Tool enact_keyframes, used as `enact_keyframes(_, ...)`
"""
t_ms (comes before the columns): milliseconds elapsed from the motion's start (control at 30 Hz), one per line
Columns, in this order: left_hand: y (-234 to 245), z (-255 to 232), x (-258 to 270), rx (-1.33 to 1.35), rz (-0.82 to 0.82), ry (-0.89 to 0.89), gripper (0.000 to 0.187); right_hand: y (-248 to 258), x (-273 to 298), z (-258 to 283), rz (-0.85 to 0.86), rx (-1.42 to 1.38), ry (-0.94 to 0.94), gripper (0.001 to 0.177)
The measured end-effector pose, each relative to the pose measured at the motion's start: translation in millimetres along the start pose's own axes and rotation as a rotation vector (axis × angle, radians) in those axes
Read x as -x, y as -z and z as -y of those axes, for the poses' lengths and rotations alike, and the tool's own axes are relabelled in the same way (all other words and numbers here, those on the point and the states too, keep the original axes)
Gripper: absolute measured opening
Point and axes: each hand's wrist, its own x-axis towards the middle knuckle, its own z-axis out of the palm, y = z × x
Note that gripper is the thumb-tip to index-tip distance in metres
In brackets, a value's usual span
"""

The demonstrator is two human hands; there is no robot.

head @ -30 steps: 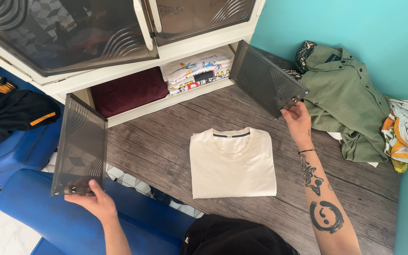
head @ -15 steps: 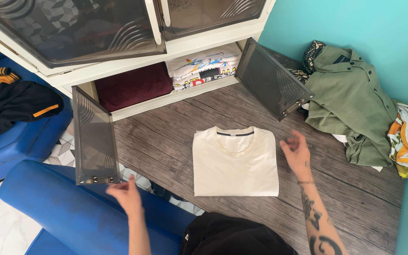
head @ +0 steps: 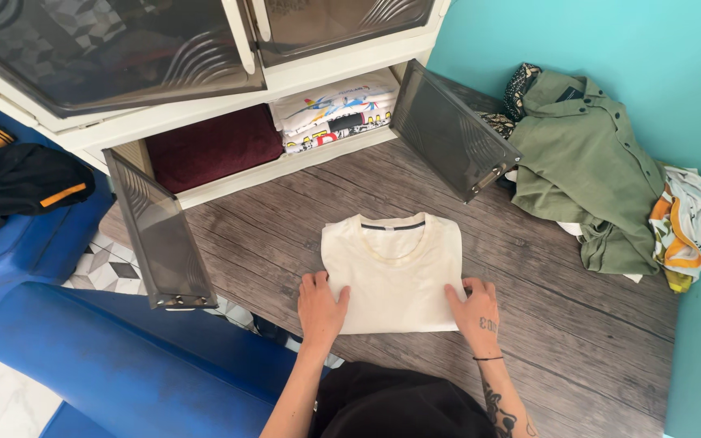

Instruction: The person folds shirts and places them into a storage cabinet.

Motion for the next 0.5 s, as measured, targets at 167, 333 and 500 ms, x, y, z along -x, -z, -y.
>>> enact_keyframes(167,1,4,-4,0.197,0.141,0.247,0.062,-11,-14,-22,0.114,-0.042,-0.076,0.045)
enact_keyframes(333,2,20,-17,0.530,0.242,0.365,0.062,9,-28,5,0.333,-0.649,-0.512,0.066)
enact_keyframes(500,-2,30,-27,0.857,0.366,0.441,0.059,11,-37,29,0.513,-0.821,-0.505,0.066)
